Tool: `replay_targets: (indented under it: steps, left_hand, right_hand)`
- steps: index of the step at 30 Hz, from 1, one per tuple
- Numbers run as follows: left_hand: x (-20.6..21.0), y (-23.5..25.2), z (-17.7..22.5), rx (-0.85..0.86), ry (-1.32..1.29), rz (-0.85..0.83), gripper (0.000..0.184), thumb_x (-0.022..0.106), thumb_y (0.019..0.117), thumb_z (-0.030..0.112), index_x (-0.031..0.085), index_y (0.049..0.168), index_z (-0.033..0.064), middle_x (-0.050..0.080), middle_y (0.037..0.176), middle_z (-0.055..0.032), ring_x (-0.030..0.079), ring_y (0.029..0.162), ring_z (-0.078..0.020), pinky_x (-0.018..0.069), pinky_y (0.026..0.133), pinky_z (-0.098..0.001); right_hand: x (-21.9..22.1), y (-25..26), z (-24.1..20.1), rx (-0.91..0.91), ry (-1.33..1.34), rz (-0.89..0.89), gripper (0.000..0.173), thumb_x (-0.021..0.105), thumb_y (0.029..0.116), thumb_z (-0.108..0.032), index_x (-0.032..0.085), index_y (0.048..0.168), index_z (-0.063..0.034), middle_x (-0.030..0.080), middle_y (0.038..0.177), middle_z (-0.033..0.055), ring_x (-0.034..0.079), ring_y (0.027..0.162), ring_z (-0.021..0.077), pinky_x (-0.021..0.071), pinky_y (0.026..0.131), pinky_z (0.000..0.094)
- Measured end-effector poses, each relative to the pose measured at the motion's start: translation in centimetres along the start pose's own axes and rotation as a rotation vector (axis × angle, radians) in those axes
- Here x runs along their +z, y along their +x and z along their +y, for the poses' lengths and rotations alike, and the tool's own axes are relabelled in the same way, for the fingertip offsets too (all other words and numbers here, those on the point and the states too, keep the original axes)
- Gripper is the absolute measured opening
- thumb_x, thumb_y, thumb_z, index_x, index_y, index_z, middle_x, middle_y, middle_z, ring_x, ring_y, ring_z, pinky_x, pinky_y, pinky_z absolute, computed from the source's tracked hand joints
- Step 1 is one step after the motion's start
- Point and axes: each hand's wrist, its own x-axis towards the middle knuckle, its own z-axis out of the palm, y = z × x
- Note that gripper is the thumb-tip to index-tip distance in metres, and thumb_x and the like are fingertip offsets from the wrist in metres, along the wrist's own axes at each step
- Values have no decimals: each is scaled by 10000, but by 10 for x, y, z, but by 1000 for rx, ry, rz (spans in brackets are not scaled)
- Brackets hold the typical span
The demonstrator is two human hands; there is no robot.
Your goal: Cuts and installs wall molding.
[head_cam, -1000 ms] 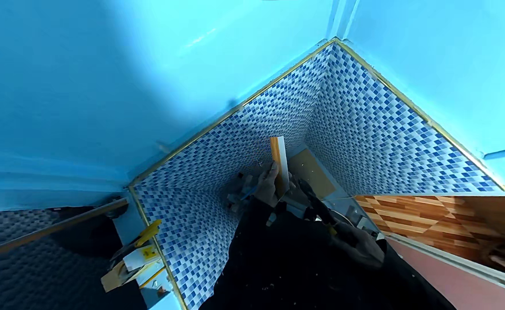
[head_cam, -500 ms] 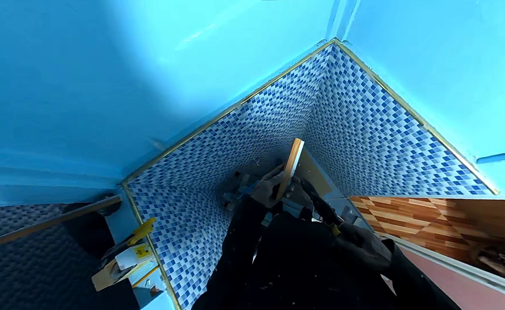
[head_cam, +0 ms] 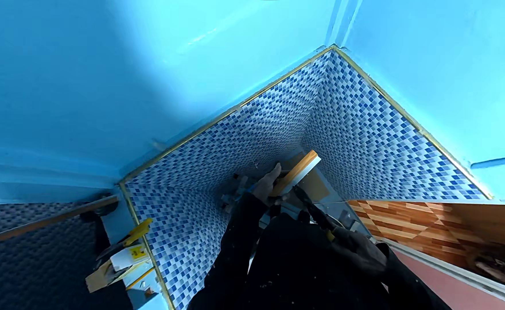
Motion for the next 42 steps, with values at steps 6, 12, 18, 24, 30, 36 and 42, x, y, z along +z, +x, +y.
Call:
replay_targets:
  steps: [6,12,18,24,30,36,42]
  left_hand:
    - [5,-3,0,-20,129,89,675,191,1107,515,678,1142,49,645,752,-77,548,484,-118,467,415,-240]
    - [4,1,-2,-9,153,-2,750,116,1097,534,680,1147,43,644,735,-78,530,472,-106,451,412,-229]
    - [-1,8,-6,-63,122,12,609,244,1115,481,658,1167,38,633,748,-85,542,473,-114,460,403,-234]
    - [0,7,-3,-125,142,42,428,351,1120,388,609,1054,53,591,709,-58,540,463,-103,461,399,-218]
    - [2,7,0,-94,170,22,455,346,1126,336,640,951,37,601,666,-61,546,449,-96,453,385,-211]
    - [1,8,1,-92,173,11,470,337,1129,323,635,918,27,595,632,-67,547,434,-102,457,380,-220]
    - [4,6,2,-105,196,21,461,345,1128,334,636,933,35,604,643,-58,550,436,-99,460,384,-223]
  right_hand:
    - [-4,0,-11,52,-69,-21,502,647,952,-475,656,1264,-82,705,899,63,673,791,148,568,772,386]
    - [-5,2,-16,46,-82,-25,514,639,960,-454,639,1329,-97,711,939,75,678,814,154,572,796,396]
    - [-1,2,-19,40,-54,5,521,645,959,-418,617,1392,-129,722,997,69,683,852,128,571,822,365]
    - [1,1,-22,-8,-120,47,517,624,974,-405,626,1363,-64,728,1006,113,694,872,168,573,836,391]
    - [5,-1,-20,-42,-134,86,514,629,977,-409,629,1364,-71,735,1017,113,705,884,171,578,845,392]
    - [8,-3,-23,-17,-149,97,519,625,979,-400,620,1383,-76,737,1022,117,709,886,180,580,845,403]
    - [10,-4,-27,5,-148,95,522,616,980,-380,613,1395,-65,738,1054,125,712,912,185,577,865,402]
